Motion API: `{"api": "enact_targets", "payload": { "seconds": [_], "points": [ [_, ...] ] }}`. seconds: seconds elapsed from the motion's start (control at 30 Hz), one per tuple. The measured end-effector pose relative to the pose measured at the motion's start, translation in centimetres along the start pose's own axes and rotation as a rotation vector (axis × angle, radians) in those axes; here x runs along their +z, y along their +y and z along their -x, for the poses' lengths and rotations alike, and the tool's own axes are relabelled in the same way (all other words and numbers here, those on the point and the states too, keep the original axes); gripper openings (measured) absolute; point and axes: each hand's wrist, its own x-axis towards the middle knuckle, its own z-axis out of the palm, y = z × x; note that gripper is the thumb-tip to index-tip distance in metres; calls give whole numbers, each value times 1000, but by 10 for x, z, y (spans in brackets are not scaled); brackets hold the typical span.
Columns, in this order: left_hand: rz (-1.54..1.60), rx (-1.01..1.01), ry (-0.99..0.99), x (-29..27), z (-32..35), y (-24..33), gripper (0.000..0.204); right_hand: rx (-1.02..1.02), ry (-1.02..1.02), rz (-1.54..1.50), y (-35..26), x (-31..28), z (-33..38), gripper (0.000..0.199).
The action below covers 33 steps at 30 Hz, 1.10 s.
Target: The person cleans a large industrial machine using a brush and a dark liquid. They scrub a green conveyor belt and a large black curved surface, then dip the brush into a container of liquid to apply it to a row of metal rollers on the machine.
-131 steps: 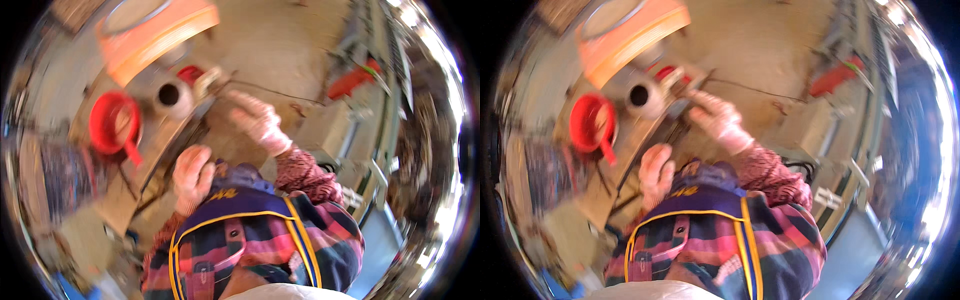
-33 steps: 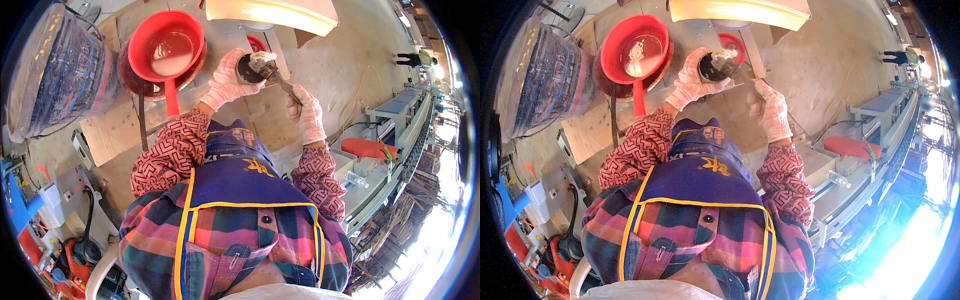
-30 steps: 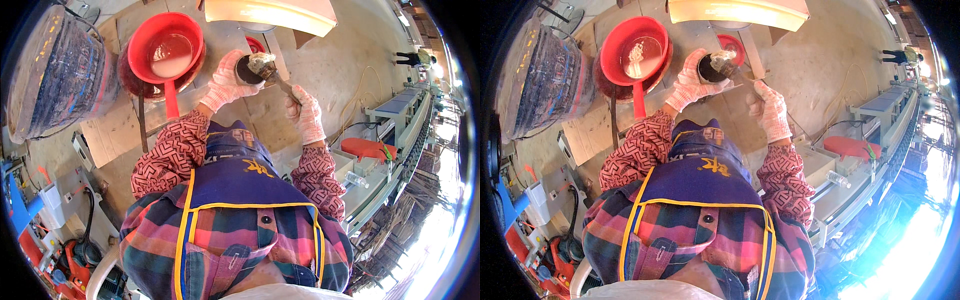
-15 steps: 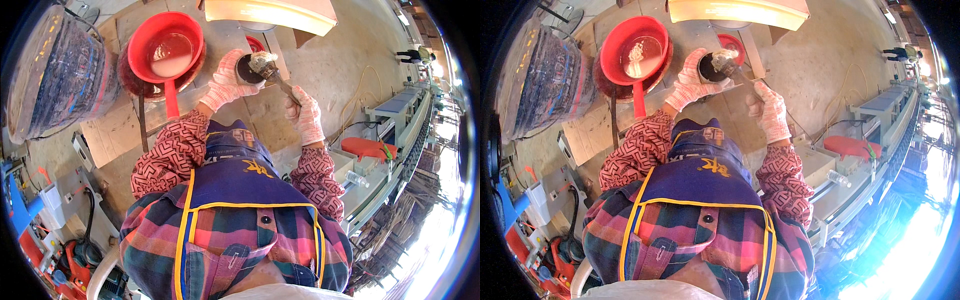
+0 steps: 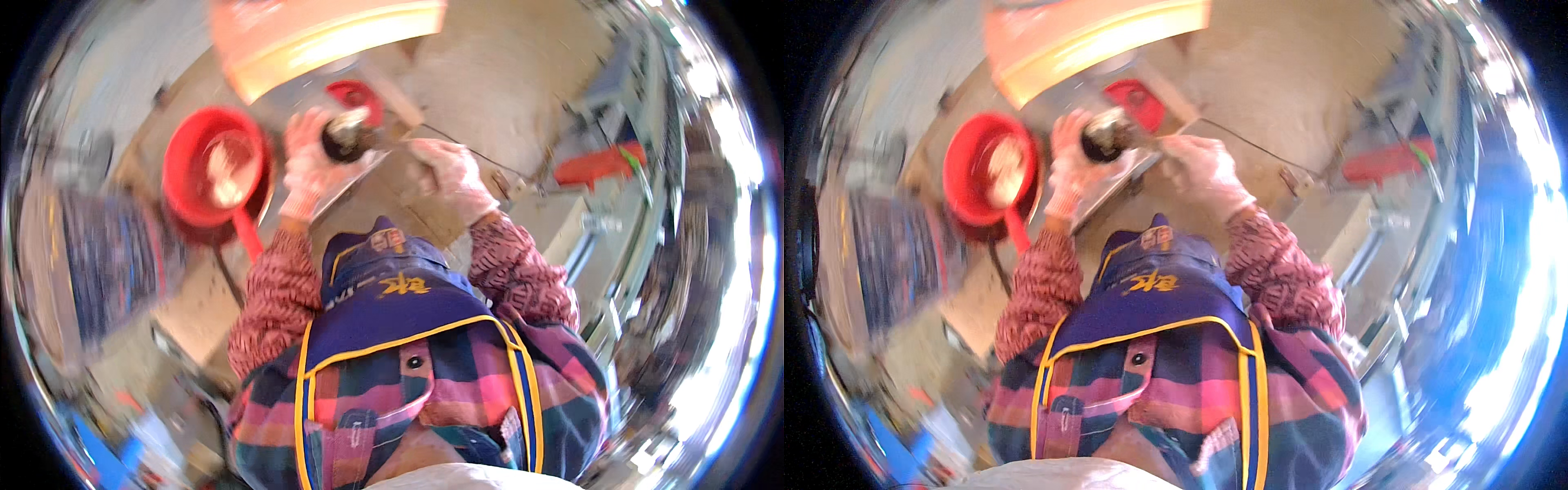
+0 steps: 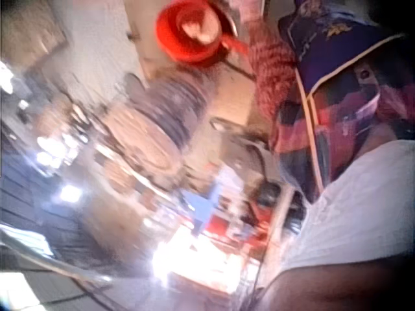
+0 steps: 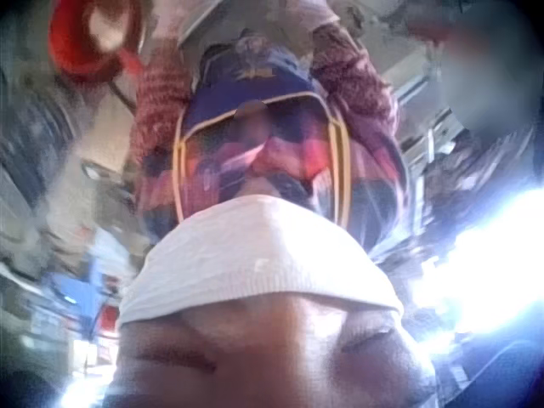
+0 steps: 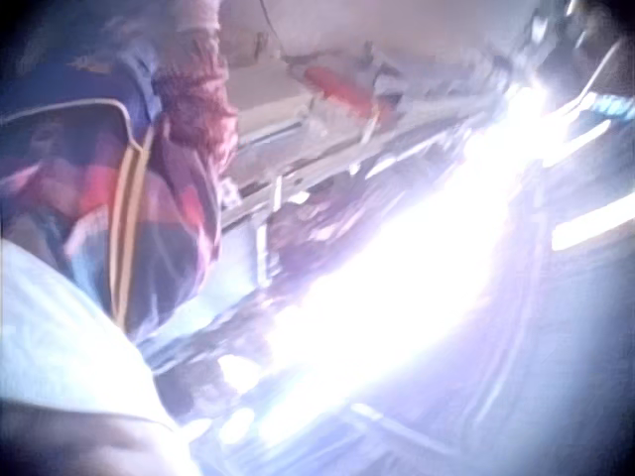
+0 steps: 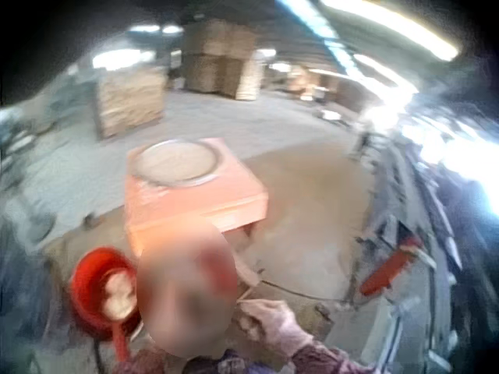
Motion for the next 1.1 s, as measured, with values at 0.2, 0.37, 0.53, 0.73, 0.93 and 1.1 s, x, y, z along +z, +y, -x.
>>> {"api": "enact_targets", "payload": {
  "seconds": [0.2, 0.37, 0.53, 0.73, 0.93, 1.1],
  "points": [
    [78, -2, 31, -11, -5, -5, 101, 162, -36, -152, -27, -6, 2, 26],
    [93, -60, -21, -24, -7, -1, 103, 156, -53, -318, -19, -4, 6, 25],
    [113, 45, -123, -15, -22, 12, 109, 132, -61, -280, -26, -33, 10, 30],
    [195, 146, -233, 16, -69, 70, 110, 100, 13, -333, -46, -101, 14, 35],
    [194, 345, -256, 82, -133, 129, 106, 57, 143, -299, -62, -188, -3, 30],
    [260, 397, -336, 139, -190, 177, 108, -41, 207, -332, -75, -249, -12, 32]
  ]
}}
